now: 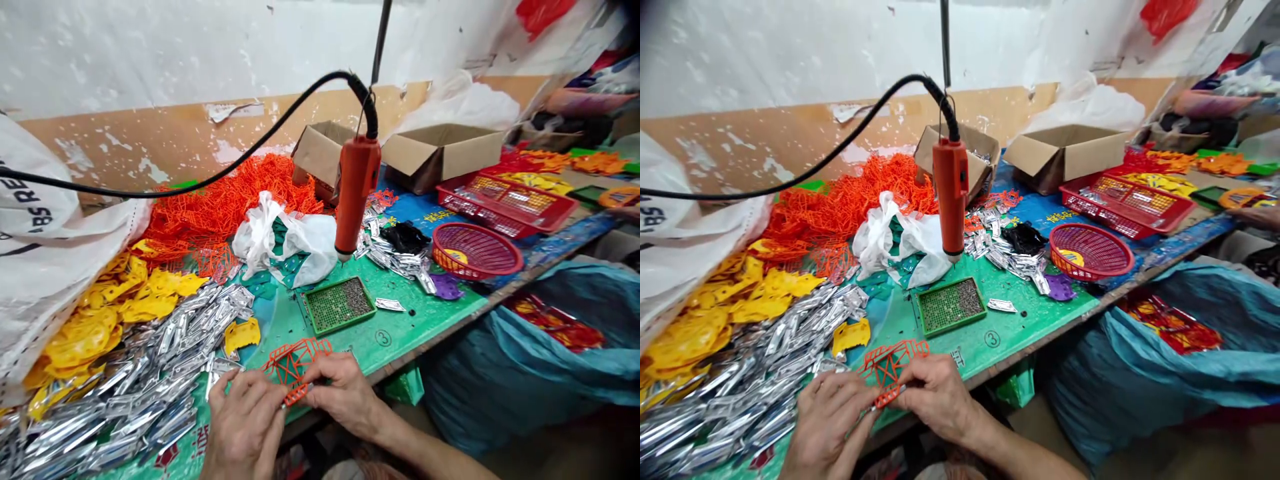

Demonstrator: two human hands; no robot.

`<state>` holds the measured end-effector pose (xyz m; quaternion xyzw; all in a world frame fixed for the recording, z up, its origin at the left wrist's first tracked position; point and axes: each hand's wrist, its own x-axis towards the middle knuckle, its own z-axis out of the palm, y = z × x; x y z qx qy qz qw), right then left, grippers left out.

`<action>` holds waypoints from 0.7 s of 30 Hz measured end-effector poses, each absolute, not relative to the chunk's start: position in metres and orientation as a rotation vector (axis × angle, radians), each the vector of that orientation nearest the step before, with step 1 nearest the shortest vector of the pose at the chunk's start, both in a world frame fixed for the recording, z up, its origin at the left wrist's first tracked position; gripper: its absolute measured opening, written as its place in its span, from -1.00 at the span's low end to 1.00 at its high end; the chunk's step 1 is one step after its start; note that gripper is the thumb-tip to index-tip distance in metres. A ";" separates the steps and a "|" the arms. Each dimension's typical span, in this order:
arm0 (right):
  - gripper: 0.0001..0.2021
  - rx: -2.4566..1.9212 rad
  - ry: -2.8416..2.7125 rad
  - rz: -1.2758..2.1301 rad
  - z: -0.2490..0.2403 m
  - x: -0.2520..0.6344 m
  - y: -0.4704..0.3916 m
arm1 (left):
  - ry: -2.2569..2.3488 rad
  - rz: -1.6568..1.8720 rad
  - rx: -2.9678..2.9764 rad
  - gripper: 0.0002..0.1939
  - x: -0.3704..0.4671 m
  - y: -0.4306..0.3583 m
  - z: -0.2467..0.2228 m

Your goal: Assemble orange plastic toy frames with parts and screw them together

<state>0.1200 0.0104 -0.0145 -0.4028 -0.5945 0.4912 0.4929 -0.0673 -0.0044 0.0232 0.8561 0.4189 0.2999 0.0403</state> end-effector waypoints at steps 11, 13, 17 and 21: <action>-0.73 -0.900 -1.340 1.587 -0.010 0.127 0.016 | 1.168 0.637 2.476 -0.78 -0.059 0.000 0.037; -0.71 -0.955 -1.242 1.683 -0.007 0.128 0.019 | 1.136 0.544 2.269 -0.80 -0.054 0.004 0.041; -0.77 -1.023 -1.147 1.738 -0.003 0.128 0.023 | 1.185 0.469 1.711 -0.79 -0.049 0.013 0.045; -0.47 -0.927 -1.148 1.705 -0.004 0.130 0.024 | 1.054 0.601 1.162 -0.77 -0.051 0.015 0.035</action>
